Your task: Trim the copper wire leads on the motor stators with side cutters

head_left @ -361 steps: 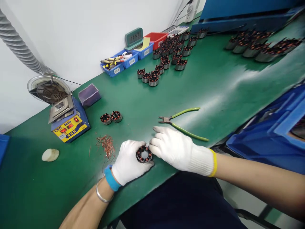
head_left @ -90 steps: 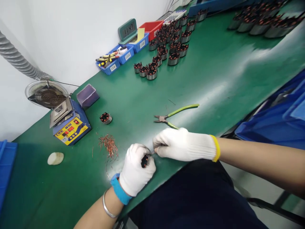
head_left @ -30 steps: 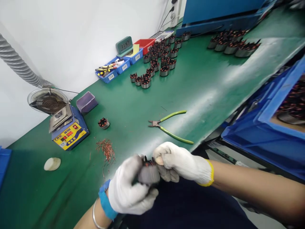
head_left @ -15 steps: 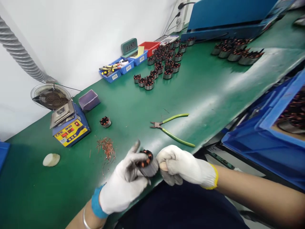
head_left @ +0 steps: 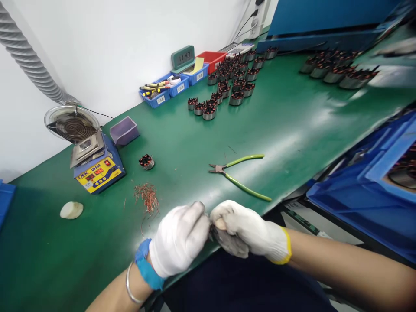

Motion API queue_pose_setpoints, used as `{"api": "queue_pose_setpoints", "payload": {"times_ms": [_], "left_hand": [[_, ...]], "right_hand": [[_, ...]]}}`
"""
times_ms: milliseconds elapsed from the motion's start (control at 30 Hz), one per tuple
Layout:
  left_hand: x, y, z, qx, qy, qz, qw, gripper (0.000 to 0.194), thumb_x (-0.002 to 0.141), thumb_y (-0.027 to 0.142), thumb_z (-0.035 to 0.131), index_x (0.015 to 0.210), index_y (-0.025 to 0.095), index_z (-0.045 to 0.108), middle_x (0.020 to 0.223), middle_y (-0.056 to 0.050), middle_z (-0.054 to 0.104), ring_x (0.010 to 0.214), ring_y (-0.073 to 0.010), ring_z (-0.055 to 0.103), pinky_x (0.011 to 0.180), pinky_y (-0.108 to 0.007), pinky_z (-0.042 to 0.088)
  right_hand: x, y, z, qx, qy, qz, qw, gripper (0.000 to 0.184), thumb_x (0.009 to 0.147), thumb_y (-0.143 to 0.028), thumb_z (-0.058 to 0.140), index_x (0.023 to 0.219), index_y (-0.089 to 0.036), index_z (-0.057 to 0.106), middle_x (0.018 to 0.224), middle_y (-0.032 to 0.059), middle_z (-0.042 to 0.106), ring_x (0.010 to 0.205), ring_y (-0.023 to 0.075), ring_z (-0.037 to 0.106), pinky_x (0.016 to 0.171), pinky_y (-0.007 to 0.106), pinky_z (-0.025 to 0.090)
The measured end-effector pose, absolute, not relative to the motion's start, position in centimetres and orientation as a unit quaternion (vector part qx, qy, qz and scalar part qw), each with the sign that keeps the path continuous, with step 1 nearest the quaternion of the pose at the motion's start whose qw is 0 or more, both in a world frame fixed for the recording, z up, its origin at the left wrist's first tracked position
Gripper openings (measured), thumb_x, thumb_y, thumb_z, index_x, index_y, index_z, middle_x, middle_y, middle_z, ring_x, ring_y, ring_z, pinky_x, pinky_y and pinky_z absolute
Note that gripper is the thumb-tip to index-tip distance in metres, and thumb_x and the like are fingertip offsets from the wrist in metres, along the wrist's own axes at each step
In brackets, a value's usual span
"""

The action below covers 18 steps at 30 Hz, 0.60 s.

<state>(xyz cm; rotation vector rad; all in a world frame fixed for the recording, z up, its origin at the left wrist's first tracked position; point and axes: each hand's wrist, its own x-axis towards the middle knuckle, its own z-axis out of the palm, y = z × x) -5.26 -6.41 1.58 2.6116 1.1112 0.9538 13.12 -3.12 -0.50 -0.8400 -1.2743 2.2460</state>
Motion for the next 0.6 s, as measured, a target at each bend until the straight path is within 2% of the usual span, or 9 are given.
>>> {"api": "queue_pose_setpoints", "payload": {"times_ms": [67,133,200,233,300,367,467,600], "left_hand": [[-5.6,-6.2,0.9,0.878,0.34,0.337,0.0,0.038,0.081,0.015,0.06,0.118,0.02,0.054,0.115,-0.016,0.066,0.095,-0.0247,0.068,0.08,-0.037,0.059],[-5.9,-6.0,0.2,0.829,0.406,0.385,0.004,0.044,0.08,0.02,0.066,0.121,0.019,0.052,0.116,-0.016,0.066,0.099,-0.0243,0.067,0.082,-0.036,0.059],[-6.0,-5.7,-0.5,0.737,0.508,0.444,0.039,0.049,0.074,0.027,0.073,0.119,0.019,0.054,0.112,-0.013,0.066,0.098,-0.0239,0.067,0.085,-0.036,0.058],[-6.0,-5.4,-0.7,0.688,0.553,0.467,0.06,0.05,0.072,0.029,0.075,0.116,0.019,0.056,0.11,-0.012,0.067,0.096,-0.0235,0.068,0.086,-0.037,0.058],[-6.2,-4.8,-0.8,0.612,0.608,0.496,0.1,0.05,0.068,0.03,0.077,0.113,0.018,0.059,0.106,-0.009,0.068,0.09,-0.0218,0.068,0.086,-0.036,0.057],[-6.5,-4.1,-0.6,0.572,0.623,0.517,0.128,0.05,0.067,0.03,0.078,0.112,0.017,0.06,0.107,-0.009,0.068,0.089,-0.0211,0.068,0.087,-0.035,0.057],[-6.8,-3.5,0.2,0.554,0.612,0.548,0.136,0.052,0.065,0.03,0.079,0.111,0.017,0.061,0.109,-0.008,0.068,0.093,-0.0206,0.067,0.088,-0.033,0.056],[-7.3,-3.8,1.3,0.528,0.604,0.583,0.13,0.051,0.064,0.029,0.08,0.11,0.017,0.062,0.109,-0.008,0.07,0.093,-0.0197,0.069,0.085,-0.03,0.057]], "right_hand": [[12.9,-3.1,-1.0,-0.293,-0.424,0.821,0.246,0.031,0.07,-0.047,0.049,0.054,-0.021,0.042,0.035,-0.0041,0.041,0.025,0.0096,0.031,0.027,0.023,0.026],[13.7,-3.0,-0.9,-0.32,-0.525,0.747,0.251,0.038,0.079,-0.052,0.044,0.062,-0.019,0.051,0.047,0.0014,0.054,0.034,0.0133,0.047,0.036,0.026,0.041],[15.1,-2.7,-0.9,-0.367,-0.703,0.553,0.255,0.044,0.083,-0.053,0.045,0.086,-0.014,0.064,0.08,0.0126,0.07,0.068,0.023,0.067,0.062,0.036,0.055],[15.7,-2.7,-1.2,-0.386,-0.78,0.417,0.263,0.049,0.08,-0.054,0.052,0.104,-0.013,0.065,0.102,0.0176,0.069,0.092,0.0294,0.067,0.078,0.043,0.055],[16.4,-2.7,-2.5,-0.389,-0.864,0.178,0.266,0.077,0.068,-0.058,0.065,0.125,-0.007,0.057,0.131,0.026,0.054,0.121,0.0416,0.051,0.095,0.055,0.046],[15.9,-2.7,-4.0,-0.359,-0.9,0.058,0.241,0.095,0.06,-0.062,0.071,0.132,-0.003,0.052,0.141,0.03,0.043,0.131,0.0466,0.038,0.102,0.06,0.038],[12.3,-2.6,-5.3,-0.317,-0.927,0.051,0.195,0.103,0.061,-0.068,0.068,0.137,-0.002,0.048,0.146,0.0299,0.036,0.136,0.045,0.03,0.109,0.059,0.03],[4.8,-1.8,-4.4,-0.283,-0.93,0.137,0.192,0.097,0.07,-0.065,0.062,0.142,-0.003,0.043,0.148,0.0262,0.036,0.14,0.0422,0.024,0.116,0.057,0.014]]}}
